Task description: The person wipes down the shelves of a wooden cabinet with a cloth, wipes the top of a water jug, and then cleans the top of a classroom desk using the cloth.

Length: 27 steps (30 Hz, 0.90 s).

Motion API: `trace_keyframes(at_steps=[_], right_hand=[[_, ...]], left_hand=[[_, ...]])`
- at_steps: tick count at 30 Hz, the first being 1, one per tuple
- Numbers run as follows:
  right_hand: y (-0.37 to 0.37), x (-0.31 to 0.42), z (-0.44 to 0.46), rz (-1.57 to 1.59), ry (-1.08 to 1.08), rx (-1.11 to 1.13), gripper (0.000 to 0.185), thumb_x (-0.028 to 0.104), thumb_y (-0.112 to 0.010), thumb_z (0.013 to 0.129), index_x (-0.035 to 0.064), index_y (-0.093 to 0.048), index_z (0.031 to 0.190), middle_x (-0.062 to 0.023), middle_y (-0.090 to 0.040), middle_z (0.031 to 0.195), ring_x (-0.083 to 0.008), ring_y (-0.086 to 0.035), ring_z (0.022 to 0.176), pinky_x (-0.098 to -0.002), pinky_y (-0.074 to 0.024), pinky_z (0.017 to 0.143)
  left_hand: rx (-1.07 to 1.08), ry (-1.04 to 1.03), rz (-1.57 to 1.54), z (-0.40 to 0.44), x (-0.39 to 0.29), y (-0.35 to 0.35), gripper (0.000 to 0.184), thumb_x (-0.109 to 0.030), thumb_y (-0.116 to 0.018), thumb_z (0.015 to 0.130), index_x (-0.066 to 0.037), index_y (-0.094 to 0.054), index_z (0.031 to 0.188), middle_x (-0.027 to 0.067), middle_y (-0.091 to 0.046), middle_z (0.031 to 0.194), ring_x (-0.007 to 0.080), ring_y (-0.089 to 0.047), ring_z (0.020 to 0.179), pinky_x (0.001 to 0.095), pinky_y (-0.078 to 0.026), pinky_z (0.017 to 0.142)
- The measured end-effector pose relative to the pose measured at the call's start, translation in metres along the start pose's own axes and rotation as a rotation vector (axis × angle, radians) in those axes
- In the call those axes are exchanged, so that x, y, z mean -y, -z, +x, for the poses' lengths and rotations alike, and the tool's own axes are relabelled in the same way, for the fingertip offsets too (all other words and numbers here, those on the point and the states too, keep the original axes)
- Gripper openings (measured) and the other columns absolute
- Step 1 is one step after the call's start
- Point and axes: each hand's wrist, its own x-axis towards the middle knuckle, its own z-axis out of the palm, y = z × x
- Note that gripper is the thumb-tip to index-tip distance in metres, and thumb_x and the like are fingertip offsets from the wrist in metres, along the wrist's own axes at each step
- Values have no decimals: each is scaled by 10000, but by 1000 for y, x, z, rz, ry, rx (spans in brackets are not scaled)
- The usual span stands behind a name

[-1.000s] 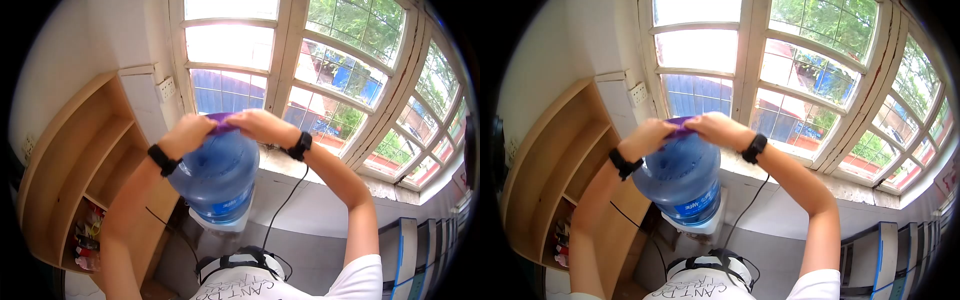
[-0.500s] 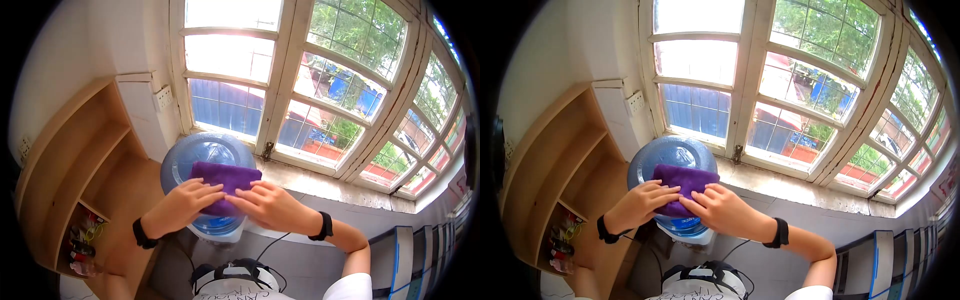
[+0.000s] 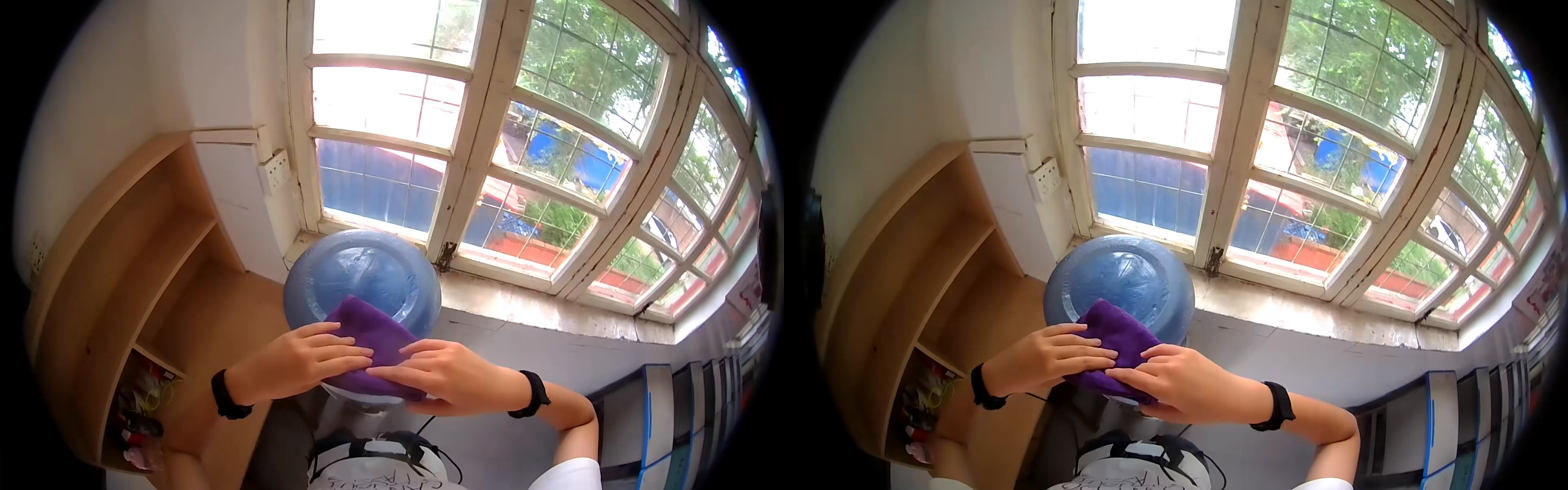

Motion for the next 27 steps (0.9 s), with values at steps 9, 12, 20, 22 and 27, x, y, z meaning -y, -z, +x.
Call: trace_keyframes(at_steps=[9,12,20,22,27], right_hand=[[57,2,58,-490,-115,-124,454,167,-712,772,74,-552,1186,-80,-664,877,-212,-665,806,-348,-528,738],[54,-27,75,-620,-122,-250,450,156,-705,782,91,-554,1201,-57,-681,1017,-209,-666,898,-339,-519,817],[-5,-74,81,-519,-228,-16,431,116,-711,717,65,-598,1130,-99,-676,969,-246,-654,906,-374,-494,848],[-15,-57,77,-469,-228,-31,416,119,-716,700,57,-606,1097,-104,-667,905,-263,-649,870,-379,-492,821],[-16,0,74,-294,-291,35,470,133,-701,731,30,-573,1171,-112,-635,930,-285,-621,896,-376,-484,854]], left_hand=[[-244,30,229,19,45,45,430,-67,-619,797,-122,-595,1223,38,-640,1184,221,-612,1068,384,-453,1010],[-381,-1,471,31,72,53,421,-65,-592,790,-93,-601,1210,66,-624,1178,243,-588,1082,394,-452,1001],[-199,-20,296,5,100,4,432,-12,-594,750,-55,-600,1180,98,-643,1135,262,-605,1063,394,-447,999],[-160,-4,154,-10,94,-1,478,16,-602,723,-56,-590,1196,106,-642,1144,269,-607,1064,401,-442,1005],[-118,-27,-12,-39,68,8,573,34,-637,679,-73,-569,1238,114,-628,1189,260,-601,1104,420,-418,1042]])
